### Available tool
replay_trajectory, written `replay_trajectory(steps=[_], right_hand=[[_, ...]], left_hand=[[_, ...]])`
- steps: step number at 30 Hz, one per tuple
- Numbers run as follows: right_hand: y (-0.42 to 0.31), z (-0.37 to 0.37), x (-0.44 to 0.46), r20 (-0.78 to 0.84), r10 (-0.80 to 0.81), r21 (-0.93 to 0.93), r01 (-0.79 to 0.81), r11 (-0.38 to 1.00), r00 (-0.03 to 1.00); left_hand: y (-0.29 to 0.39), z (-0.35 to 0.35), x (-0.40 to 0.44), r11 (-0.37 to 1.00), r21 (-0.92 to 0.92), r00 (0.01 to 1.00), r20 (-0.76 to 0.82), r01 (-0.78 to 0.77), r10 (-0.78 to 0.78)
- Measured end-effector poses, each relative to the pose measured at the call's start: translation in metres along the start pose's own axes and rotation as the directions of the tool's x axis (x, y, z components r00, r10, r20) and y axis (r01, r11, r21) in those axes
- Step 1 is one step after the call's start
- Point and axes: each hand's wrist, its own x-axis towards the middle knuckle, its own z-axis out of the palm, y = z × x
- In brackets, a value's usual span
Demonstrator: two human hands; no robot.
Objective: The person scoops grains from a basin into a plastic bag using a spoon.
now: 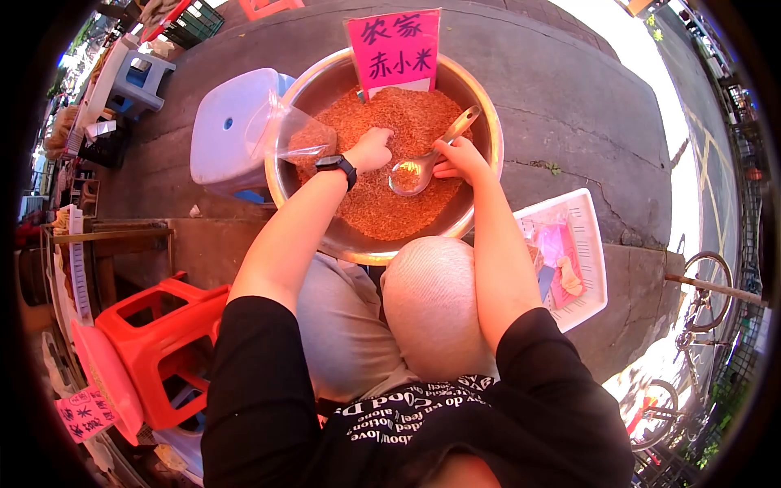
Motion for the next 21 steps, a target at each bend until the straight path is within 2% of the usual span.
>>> replay_trajectory(steps=[2, 5, 6, 7, 9, 12, 13, 15, 17, 18, 21], right_hand=[[0.000, 0.000, 0.000, 0.007, 0.014, 0.002, -0.014, 1.000, 1.000], [-0.002, -0.001, 0.000, 0.027, 0.037, 0.006, -0.037, 0.999, 0.999], [-0.002, -0.002, 0.000, 0.031, 0.031, 0.004, -0.032, 0.999, 0.999], [-0.002, -0.002, -0.001, 0.035, 0.025, 0.003, -0.025, 1.000, 0.999], [-0.001, -0.002, 0.000, 0.041, 0.019, 0.004, -0.019, 1.000, 0.999], [-0.001, -0.002, 0.002, 0.039, 0.021, 0.002, -0.022, 1.000, 0.999], [-0.002, -0.002, 0.000, 0.035, 0.024, -0.001, -0.024, 1.000, 0.999], [-0.004, -0.002, -0.001, 0.031, 0.030, -0.007, -0.030, 1.000, 0.999], [-0.005, -0.001, -0.002, 0.033, 0.038, -0.012, -0.038, 0.999, 0.999], [-0.005, -0.001, -0.002, 0.032, 0.036, -0.009, -0.035, 0.999, 0.999], [-0.006, 0.000, -0.003, 0.031, 0.028, -0.004, -0.028, 1.000, 0.999]], left_hand=[[0.005, -0.004, -0.003, 0.980, -0.134, 0.964, 0.242, 0.150, -0.115], [0.025, -0.016, 0.002, 0.859, -0.373, 0.904, 0.374, 0.351, -0.207], [0.025, -0.013, 0.002, 0.945, -0.287, 0.977, 0.184, 0.158, -0.107], [0.016, -0.006, 0.004, 0.979, -0.191, 0.997, 0.047, 0.070, -0.062], [0.001, 0.006, 0.007, 0.997, 0.037, 0.975, -0.208, -0.068, 0.074], [0.002, 0.004, 0.003, 0.978, -0.154, 0.986, 0.117, 0.139, -0.121], [0.013, -0.004, 0.004, 0.939, -0.229, 0.948, 0.248, 0.257, -0.199], [0.032, -0.018, 0.007, 0.806, -0.318, 0.806, 0.511, 0.499, -0.297], [0.019, -0.003, 0.010, 0.928, -0.299, 0.971, 0.152, 0.221, -0.183], [0.010, 0.005, 0.012, 0.966, -0.245, 0.995, -0.033, 0.084, -0.095], [-0.011, 0.016, 0.020, 0.999, -0.036, 0.999, -0.050, -0.014, 0.012]])
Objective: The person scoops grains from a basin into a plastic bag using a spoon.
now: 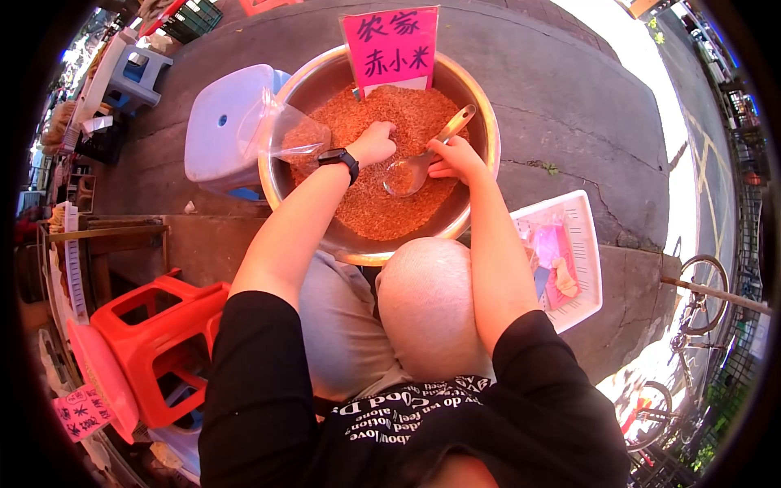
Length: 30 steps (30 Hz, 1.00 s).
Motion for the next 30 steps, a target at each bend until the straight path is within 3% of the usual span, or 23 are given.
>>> replay_trajectory(steps=[3, 6, 9, 12, 13, 15, 18, 21, 24, 27, 30], right_hand=[[0.002, -0.001, 0.002, 0.008, 0.005, 0.001, -0.005, 1.000, 1.000], [0.003, -0.002, 0.004, 0.017, 0.019, -0.001, -0.019, 1.000, 1.000], [0.003, -0.001, 0.003, 0.012, 0.013, 0.002, -0.013, 1.000, 1.000], [0.005, -0.002, 0.005, 0.015, 0.004, 0.005, -0.004, 1.000, 1.000], [0.005, -0.001, 0.004, 0.014, 0.000, 0.005, 0.000, 1.000, 1.000], [0.004, -0.001, 0.003, 0.012, 0.002, 0.005, -0.002, 1.000, 1.000], [0.004, -0.001, 0.004, 0.010, 0.011, 0.004, -0.011, 1.000, 1.000], [0.005, -0.001, 0.005, 0.011, -0.002, 0.005, 0.002, 1.000, 1.000], [0.005, -0.002, 0.005, 0.019, -0.008, 0.009, 0.008, 1.000, 1.000], [0.004, -0.002, 0.005, 0.028, 0.011, 0.006, -0.011, 1.000, 1.000], [0.004, -0.002, 0.005, 0.036, 0.013, 0.007, -0.013, 1.000, 0.999]], left_hand=[[0.042, -0.017, -0.011, 0.882, -0.232, 0.870, 0.389, 0.410, -0.302], [0.039, -0.017, -0.006, 0.839, -0.387, 0.886, 0.411, 0.383, -0.215], [0.021, -0.004, -0.005, 0.989, -0.138, 0.999, 0.000, 0.046, -0.047], [-0.012, 0.013, -0.001, 0.987, 0.153, 0.998, -0.012, -0.055, 0.058], [0.004, 0.002, -0.003, 0.998, 0.001, 0.984, 0.168, 0.056, -0.055], [0.031, -0.017, -0.005, 0.913, -0.225, 0.823, 0.540, 0.341, -0.175], [0.034, -0.010, -0.005, 0.957, -0.267, 0.968, 0.246, 0.112, -0.045], [0.023, 0.007, -0.006, 0.994, 0.052, 0.966, -0.238, -0.095, 0.105], [0.013, 0.002, -0.001, 0.993, -0.093, 0.983, 0.179, 0.067, -0.050], [0.054, -0.018, -0.007, 0.833, -0.283, 0.832, 0.453, 0.476, -0.321], [0.030, 0.003, -0.001, 0.962, -0.249, 0.994, 0.051, 0.110, -0.100]])
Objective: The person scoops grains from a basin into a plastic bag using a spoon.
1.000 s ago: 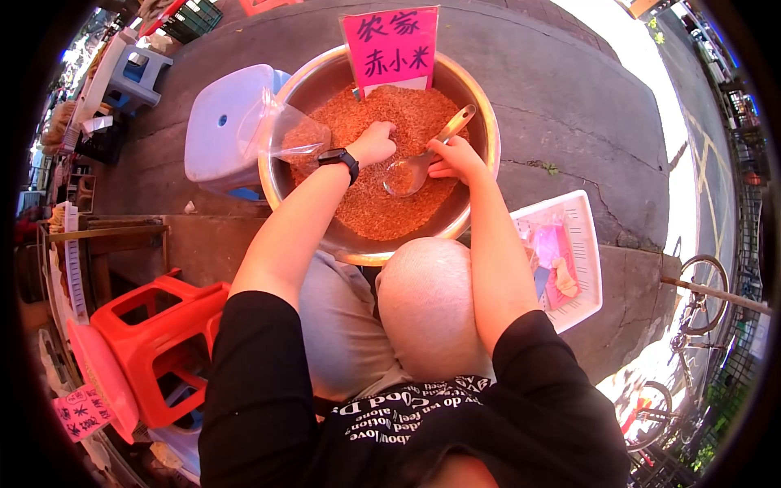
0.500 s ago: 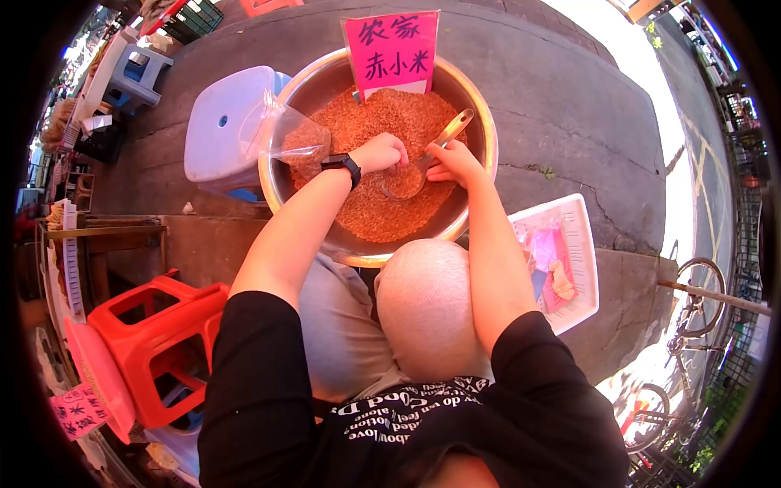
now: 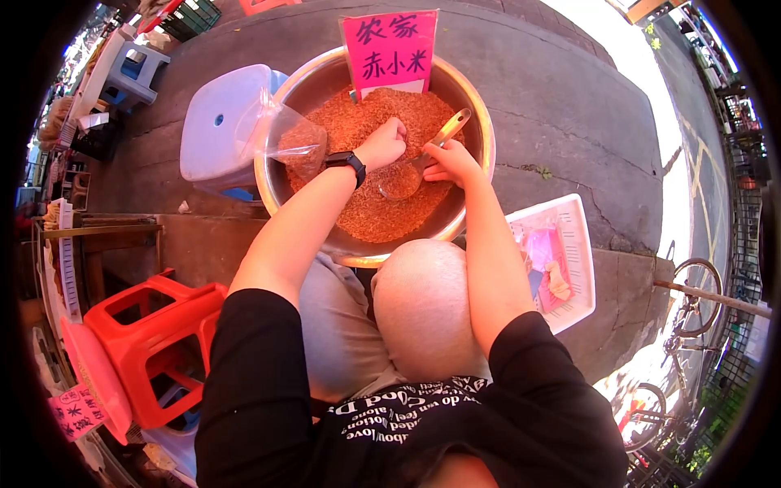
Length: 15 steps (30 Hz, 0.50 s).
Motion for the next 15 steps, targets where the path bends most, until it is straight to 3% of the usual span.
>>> replay_trajectory(steps=[3, 4, 6, 7, 10, 13, 15], right_hand=[[0.000, 0.000, 0.000, -0.008, -0.011, 0.002, 0.011, 1.000, 1.000], [0.001, 0.001, 0.000, -0.009, -0.009, 0.002, 0.009, 1.000, 1.000], [0.001, 0.000, 0.000, 0.005, 0.006, -0.013, -0.006, 1.000, 1.000], [0.001, -0.001, 0.001, 0.022, 0.020, -0.027, -0.019, 0.999, 1.000], [0.002, -0.001, 0.001, 0.033, 0.028, -0.029, -0.027, 0.999, 0.999], [0.003, -0.001, 0.002, 0.043, 0.032, -0.031, -0.030, 0.999, 0.999], [0.004, -0.002, 0.003, 0.043, 0.024, -0.026, -0.023, 0.999, 0.999]], left_hand=[[-0.017, 0.006, 0.005, 0.888, 0.432, 0.959, -0.151, -0.155, 0.241], [-0.013, 0.003, 0.003, 0.949, 0.302, 0.995, -0.010, -0.092, 0.100], [0.003, -0.007, -0.003, 0.992, 0.069, 0.940, 0.316, 0.110, -0.126], [0.009, -0.011, -0.004, 0.990, 0.022, 0.916, 0.376, 0.138, -0.136], [0.006, -0.013, -0.002, 0.997, 0.079, 0.987, 0.162, -0.008, -0.004], [-0.013, -0.009, 0.003, 0.981, 0.190, 0.991, -0.116, -0.049, 0.072], [-0.018, -0.010, 0.000, 0.913, 0.409, 0.998, -0.053, -0.013, 0.038]])
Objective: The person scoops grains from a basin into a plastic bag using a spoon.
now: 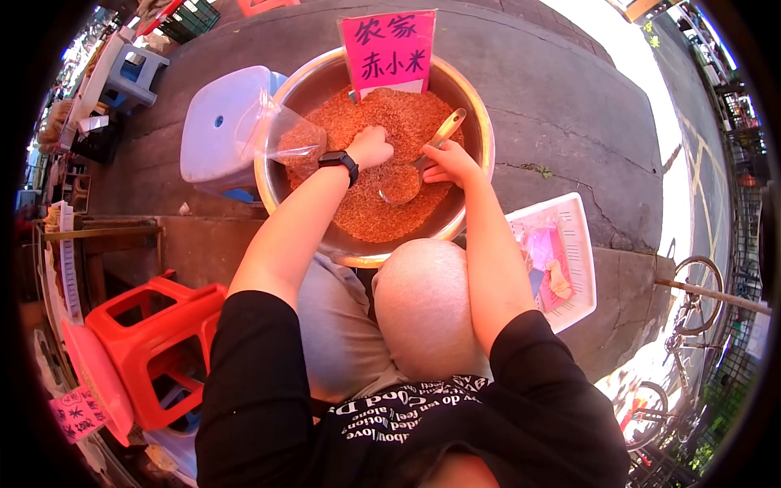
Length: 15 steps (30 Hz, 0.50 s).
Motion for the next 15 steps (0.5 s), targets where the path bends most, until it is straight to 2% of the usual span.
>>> replay_trajectory(steps=[1, 2, 4, 7, 8, 10, 11, 12, 14, 15], right_hand=[[0.001, 0.000, 0.001, -0.005, -0.011, 0.009, 0.011, 1.000, 1.000], [0.002, 0.000, 0.001, -0.009, -0.021, 0.017, 0.021, 1.000, 1.000], [0.001, 0.000, 0.001, -0.018, -0.002, -0.004, 0.002, 1.000, 1.000], [-0.002, 0.001, -0.002, -0.022, 0.009, -0.020, -0.009, 1.000, 1.000], [-0.002, 0.002, -0.002, -0.022, 0.009, -0.021, -0.009, 1.000, 1.000], [0.001, 0.002, 0.000, -0.020, -0.007, -0.004, 0.007, 1.000, 1.000], [0.002, 0.001, 0.000, -0.020, -0.015, 0.004, 0.015, 1.000, 1.000], [0.001, 0.001, 0.000, -0.030, -0.017, 0.004, 0.017, 1.000, 0.999], [0.000, 0.003, -0.001, -0.048, -0.021, 0.002, 0.021, 1.000, 0.999], [0.000, 0.002, 0.000, -0.051, -0.021, -0.002, 0.020, 1.000, 0.998]], left_hand=[[0.002, -0.001, -0.003, 0.993, 0.115, 0.999, 0.034, 0.005, -0.009], [0.004, -0.004, -0.003, 0.991, -0.073, 0.971, 0.218, 0.116, -0.097], [0.025, -0.024, -0.007, 0.841, -0.355, 0.799, 0.584, 0.409, -0.142], [0.020, -0.015, -0.003, 0.892, -0.429, 0.967, 0.254, 0.142, -0.031], [0.018, -0.010, -0.003, 0.934, -0.356, 1.000, 0.029, 0.022, -0.012], [0.005, -0.003, -0.001, 0.999, -0.015, 0.998, -0.058, 0.038, -0.039], [-0.002, 0.000, 0.000, 0.986, 0.157, 0.994, -0.105, 0.056, -0.040], [0.004, -0.006, -0.001, 0.995, 0.012, 0.991, 0.095, 0.097, -0.097], [0.023, -0.025, -0.006, 0.937, -0.239, 0.865, 0.489, 0.253, -0.109], [0.027, -0.025, -0.008, 0.910, -0.309, 0.895, 0.427, 0.278, -0.128]])
